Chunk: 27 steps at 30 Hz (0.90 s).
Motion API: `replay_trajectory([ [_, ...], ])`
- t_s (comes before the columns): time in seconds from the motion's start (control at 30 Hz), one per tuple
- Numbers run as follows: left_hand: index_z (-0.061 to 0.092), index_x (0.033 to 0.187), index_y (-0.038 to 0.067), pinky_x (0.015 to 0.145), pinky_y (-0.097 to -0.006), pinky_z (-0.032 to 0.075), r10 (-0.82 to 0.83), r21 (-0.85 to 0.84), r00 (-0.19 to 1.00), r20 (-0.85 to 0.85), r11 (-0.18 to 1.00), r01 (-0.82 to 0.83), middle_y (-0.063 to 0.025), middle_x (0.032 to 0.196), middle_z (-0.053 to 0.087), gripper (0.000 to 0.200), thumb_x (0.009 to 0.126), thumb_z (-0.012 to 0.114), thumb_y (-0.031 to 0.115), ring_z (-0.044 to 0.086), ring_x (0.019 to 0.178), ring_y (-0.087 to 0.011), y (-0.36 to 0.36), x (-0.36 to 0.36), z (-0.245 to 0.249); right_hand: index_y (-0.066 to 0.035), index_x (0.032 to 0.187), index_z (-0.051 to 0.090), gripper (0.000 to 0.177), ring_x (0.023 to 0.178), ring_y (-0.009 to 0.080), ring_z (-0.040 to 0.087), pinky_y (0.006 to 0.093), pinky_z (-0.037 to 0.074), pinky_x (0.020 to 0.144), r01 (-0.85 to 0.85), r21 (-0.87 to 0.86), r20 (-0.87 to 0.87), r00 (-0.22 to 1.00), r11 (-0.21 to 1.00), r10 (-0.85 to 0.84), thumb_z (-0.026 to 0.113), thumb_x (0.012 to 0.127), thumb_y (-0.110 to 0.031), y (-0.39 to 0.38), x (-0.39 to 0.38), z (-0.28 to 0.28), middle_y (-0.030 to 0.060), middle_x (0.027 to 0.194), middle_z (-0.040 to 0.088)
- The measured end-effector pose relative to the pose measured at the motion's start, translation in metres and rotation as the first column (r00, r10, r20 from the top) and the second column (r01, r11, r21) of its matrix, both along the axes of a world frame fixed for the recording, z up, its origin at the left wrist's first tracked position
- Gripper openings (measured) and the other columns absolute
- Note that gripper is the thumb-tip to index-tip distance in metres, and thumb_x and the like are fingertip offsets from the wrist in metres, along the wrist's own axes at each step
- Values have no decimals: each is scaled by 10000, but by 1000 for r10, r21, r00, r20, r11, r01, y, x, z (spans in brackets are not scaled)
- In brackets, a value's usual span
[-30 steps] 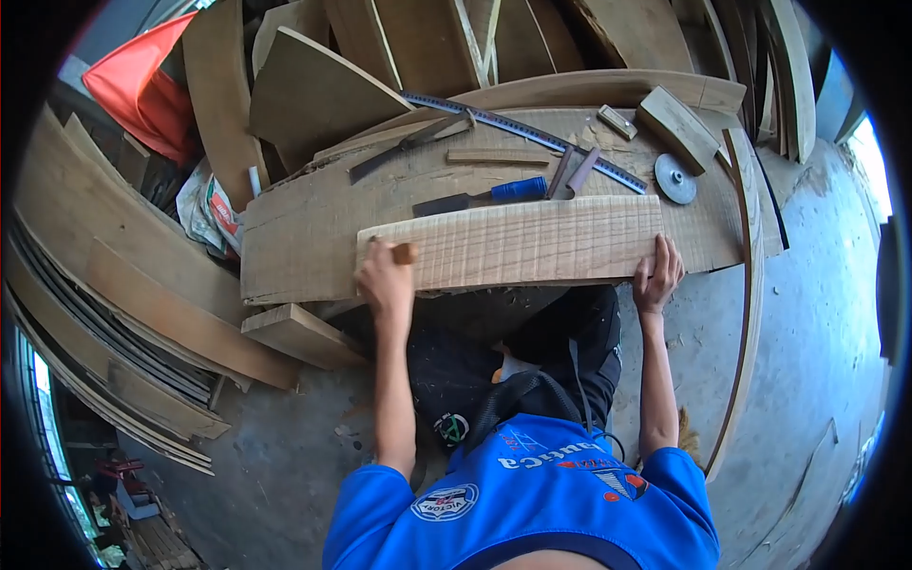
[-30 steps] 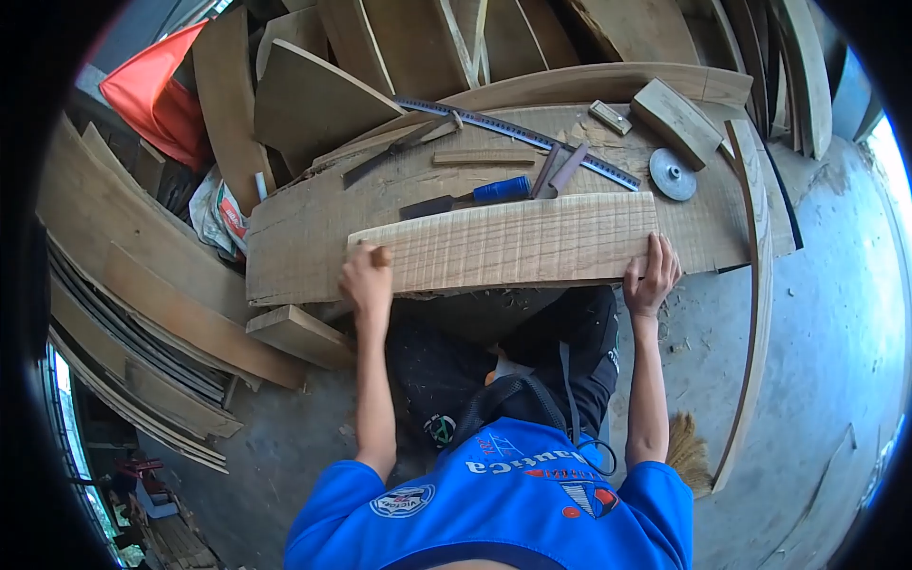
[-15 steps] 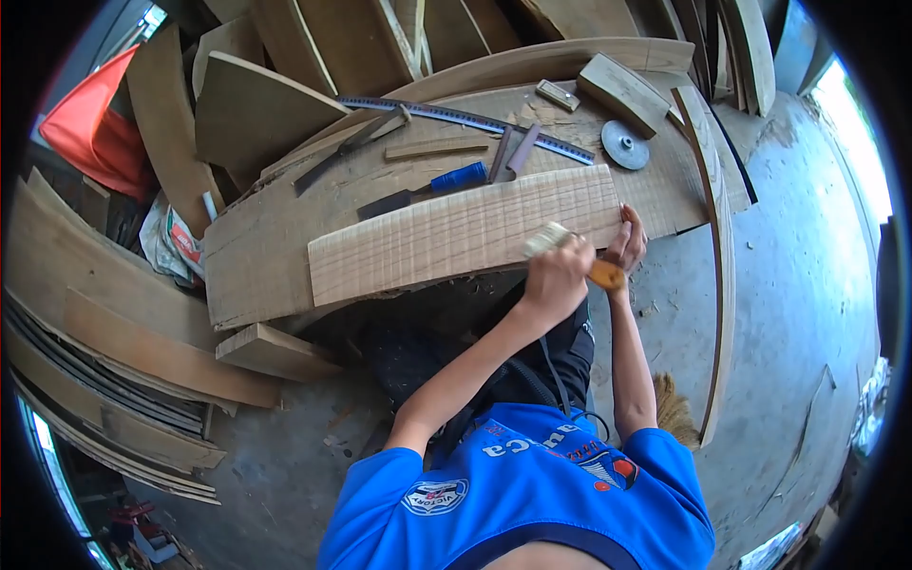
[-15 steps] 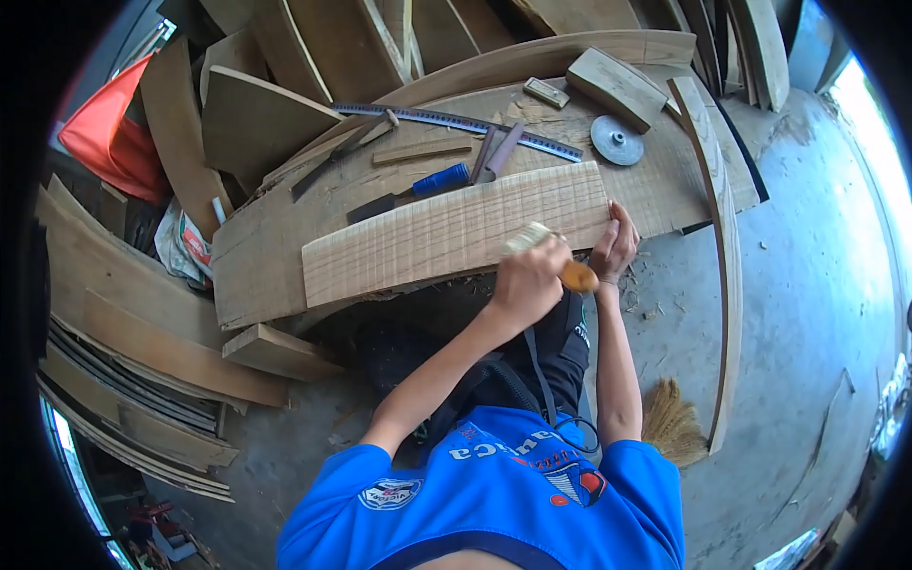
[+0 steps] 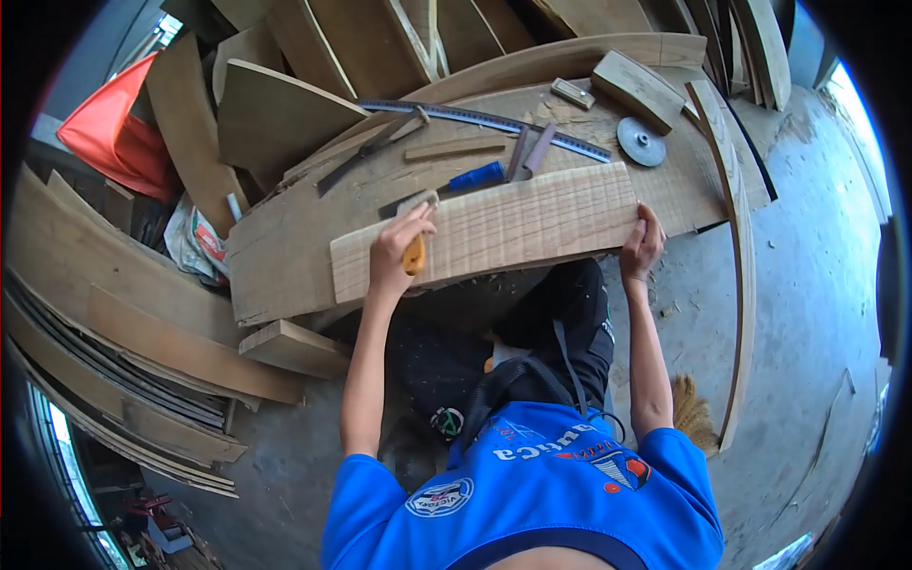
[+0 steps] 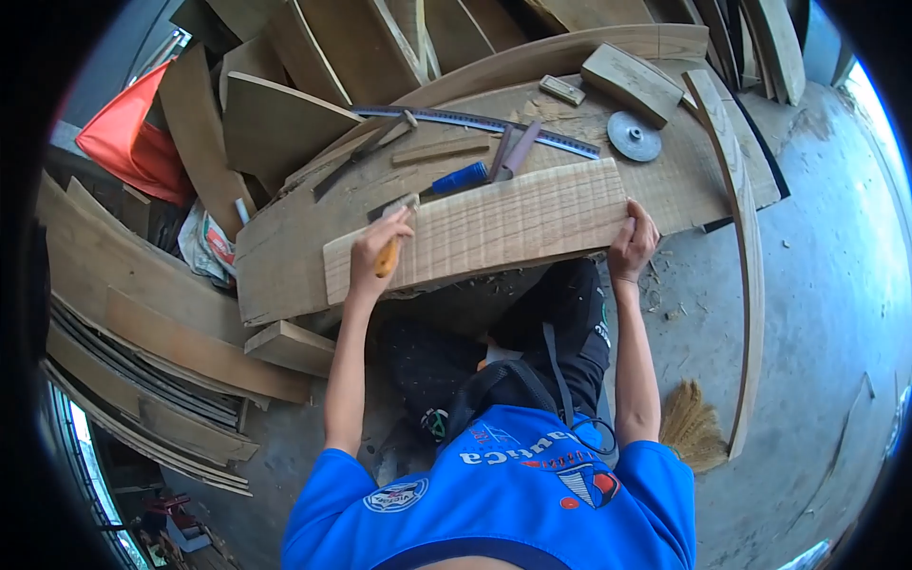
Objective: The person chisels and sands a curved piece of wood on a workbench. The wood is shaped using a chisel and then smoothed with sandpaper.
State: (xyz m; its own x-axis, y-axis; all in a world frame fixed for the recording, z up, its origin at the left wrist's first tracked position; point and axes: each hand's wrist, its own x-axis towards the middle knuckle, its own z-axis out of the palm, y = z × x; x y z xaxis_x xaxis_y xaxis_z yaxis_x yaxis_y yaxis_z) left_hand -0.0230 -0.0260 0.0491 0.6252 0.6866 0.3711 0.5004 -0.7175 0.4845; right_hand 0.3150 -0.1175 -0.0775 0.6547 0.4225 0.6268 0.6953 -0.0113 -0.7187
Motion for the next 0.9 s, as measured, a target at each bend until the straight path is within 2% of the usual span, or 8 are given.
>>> replay_trajectory([
  [0.07, 597, 817, 72, 860, -374, 477, 122, 182, 967, -222, 980, -82, -70, 1143, 581, 169, 722, 550, -59, 544, 1071, -284, 0, -1, -13, -22, 979, 594, 238, 890, 242, 583, 321, 388, 841, -1, -2, 40, 999, 1000, 1, 414, 829, -65, 0, 1, -1, 113, 917, 629],
  [0.27, 604, 743, 67, 809, -329, 504, -281, -474, 945, 168, 817, 328, -99, 1090, 606, 120, 719, 572, -47, 593, 993, -256, -36, 20, 11, -18, 990, 587, 238, 902, 244, 581, 319, 378, 858, -6, -26, 46, 999, 1000, 7, 419, 829, -71, -2, 2, -1, 115, 929, 627],
  [0.53, 601, 799, 113, 695, -307, 503, -124, 296, 991, -54, 946, 134, -51, 1047, 632, 129, 712, 573, 22, 618, 934, -228, 11, 57, -9, -21, 1002, 587, 242, 914, 252, 578, 326, 375, 871, 4, -21, 39, 999, 1000, -3, 427, 825, -66, 0, 3, -3, 117, 943, 626],
  [0.63, 584, 767, 107, 691, -310, 505, -512, -474, 854, -90, 777, 415, -43, 998, 648, 112, 687, 594, 29, 633, 887, -223, -19, 65, 17, -20, 1022, 588, 255, 947, 251, 572, 328, 368, 898, -19, -29, 21, 1000, 999, 20, 437, 820, -62, -3, 3, -5, 120, 966, 626],
  [0.67, 584, 767, 107, 691, -310, 505, -517, -473, 851, -89, 774, 421, -43, 998, 648, 112, 687, 594, 29, 633, 887, -223, -19, 67, 15, -20, 1022, 588, 255, 947, 251, 572, 328, 368, 898, -13, -29, 23, 1000, 999, 13, 437, 820, -62, -1, 5, -6, 120, 966, 626],
  [0.73, 571, 749, 99, 698, -314, 513, -473, -399, 864, 176, 768, 501, -48, 994, 648, 111, 690, 581, 5, 637, 863, -215, -22, 69, 15, -20, 1022, 588, 255, 954, 250, 571, 327, 366, 899, -12, -16, 47, 999, 1000, 12, 438, 822, -65, -1, 3, -7, 121, 964, 627],
  [0.77, 574, 751, 101, 697, -299, 521, -411, 47, 906, 103, 911, 409, -52, 1000, 645, 121, 686, 583, -1, 643, 818, -197, -14, 74, 15, -21, 1024, 587, 258, 956, 250, 570, 325, 364, 902, -14, -17, 41, 999, 1000, 14, 437, 820, -65, -2, 3, -7, 122, 968, 627],
  [0.9, 580, 764, 104, 704, -286, 521, -116, 62, 993, -30, 991, 118, -51, 1039, 633, 125, 682, 594, 11, 638, 872, -205, 9, 84, -9, -5, 1005, 594, 253, 940, 246, 567, 306, 374, 881, -19, -24, 51, 998, 1000, 20, 426, 827, -74, -3, 2, -6, 127, 974, 623],
])
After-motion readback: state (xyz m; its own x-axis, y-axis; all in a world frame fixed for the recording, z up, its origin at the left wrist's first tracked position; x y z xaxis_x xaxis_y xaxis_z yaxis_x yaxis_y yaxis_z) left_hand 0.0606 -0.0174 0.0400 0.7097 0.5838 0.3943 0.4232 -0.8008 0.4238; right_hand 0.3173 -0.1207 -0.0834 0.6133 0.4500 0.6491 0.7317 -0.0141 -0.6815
